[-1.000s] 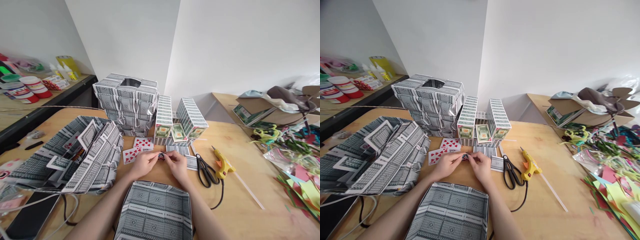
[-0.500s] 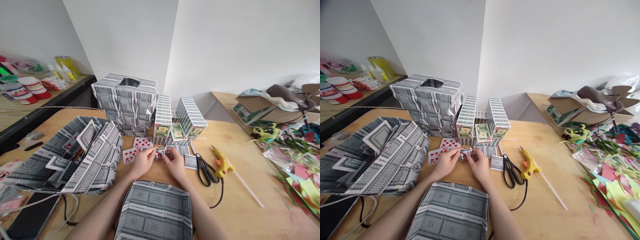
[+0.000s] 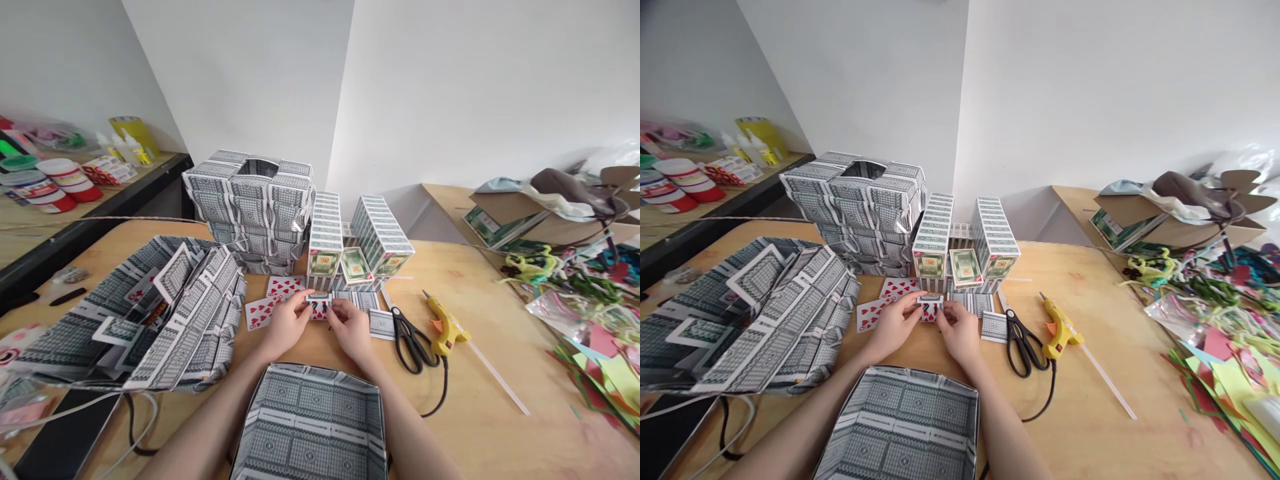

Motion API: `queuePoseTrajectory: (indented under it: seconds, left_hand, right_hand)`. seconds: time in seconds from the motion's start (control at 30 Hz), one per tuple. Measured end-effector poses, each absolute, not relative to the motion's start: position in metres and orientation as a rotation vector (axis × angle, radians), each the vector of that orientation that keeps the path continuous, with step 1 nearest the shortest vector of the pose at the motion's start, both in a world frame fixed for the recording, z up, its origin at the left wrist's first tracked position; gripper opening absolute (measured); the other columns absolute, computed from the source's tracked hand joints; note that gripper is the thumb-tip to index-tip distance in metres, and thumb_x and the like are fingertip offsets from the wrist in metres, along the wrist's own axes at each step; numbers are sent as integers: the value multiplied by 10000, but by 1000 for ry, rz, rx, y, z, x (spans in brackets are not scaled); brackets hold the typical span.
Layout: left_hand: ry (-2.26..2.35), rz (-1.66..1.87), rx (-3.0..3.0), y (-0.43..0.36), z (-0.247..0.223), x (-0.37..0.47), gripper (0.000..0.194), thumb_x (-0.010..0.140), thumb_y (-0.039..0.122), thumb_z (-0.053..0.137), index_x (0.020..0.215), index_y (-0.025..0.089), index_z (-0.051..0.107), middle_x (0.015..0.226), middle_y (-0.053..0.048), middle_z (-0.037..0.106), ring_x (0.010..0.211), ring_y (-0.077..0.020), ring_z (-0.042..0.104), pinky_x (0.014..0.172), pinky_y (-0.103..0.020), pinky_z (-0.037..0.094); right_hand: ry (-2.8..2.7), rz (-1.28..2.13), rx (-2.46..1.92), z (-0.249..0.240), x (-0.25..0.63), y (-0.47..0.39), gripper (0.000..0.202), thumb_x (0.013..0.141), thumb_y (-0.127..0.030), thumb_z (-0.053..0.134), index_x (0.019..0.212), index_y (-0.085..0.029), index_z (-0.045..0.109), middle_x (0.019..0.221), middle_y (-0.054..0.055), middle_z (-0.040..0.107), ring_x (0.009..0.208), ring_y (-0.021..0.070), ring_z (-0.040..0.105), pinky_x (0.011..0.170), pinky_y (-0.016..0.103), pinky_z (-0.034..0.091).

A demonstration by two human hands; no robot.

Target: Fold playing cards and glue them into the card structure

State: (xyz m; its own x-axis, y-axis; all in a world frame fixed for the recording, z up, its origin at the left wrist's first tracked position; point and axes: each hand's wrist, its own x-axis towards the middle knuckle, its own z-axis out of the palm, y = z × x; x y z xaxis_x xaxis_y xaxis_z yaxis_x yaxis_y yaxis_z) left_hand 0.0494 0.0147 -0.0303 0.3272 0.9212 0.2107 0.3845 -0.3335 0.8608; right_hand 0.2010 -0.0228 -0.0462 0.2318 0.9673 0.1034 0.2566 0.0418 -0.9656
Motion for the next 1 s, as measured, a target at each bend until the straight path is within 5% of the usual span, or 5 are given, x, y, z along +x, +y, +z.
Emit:
queuePoseTrajectory:
  seconds: [0.2,0.6,0.8,1.0]
  left_hand:
    - [1202,930,1902,12,-23,48,327,800,181,419,1101,181,547,681,12,628,524,-92,533,493,-187,425]
    - [999,1032,1994,12,-15,50,260,817,149,421,996,197,602,1052,-53,625,1014,-169,552,910,-343,439]
    - [1012,1046,2017,10,-19,50,281,795,140,454,1015,211,612,1023,-35,652,953,-163,599,868,-315,480]
    - [1090,1086,2027,11,-23,48,279,822,180,442,1051,213,597,1044,-34,647,957,-156,598,863,-303,479]
  right_hand:
    - [-1160,978,-1359,-44,202,-23,230,723,-367,582,843,-171,602,766,53,686,646,186,633,567,296,523]
    - [-1008,1424,-1111,-29,198,-26,329,782,-483,499,889,-184,587,727,43,647,663,175,615,560,280,488]
    - [-953,1499,-1017,-33,197,-22,378,681,-474,626,917,-179,605,774,51,660,691,182,625,597,281,490]
    - [-907,1494,-1008,-30,196,-23,358,747,-463,557,971,-186,589,837,61,664,711,185,631,592,287,491]
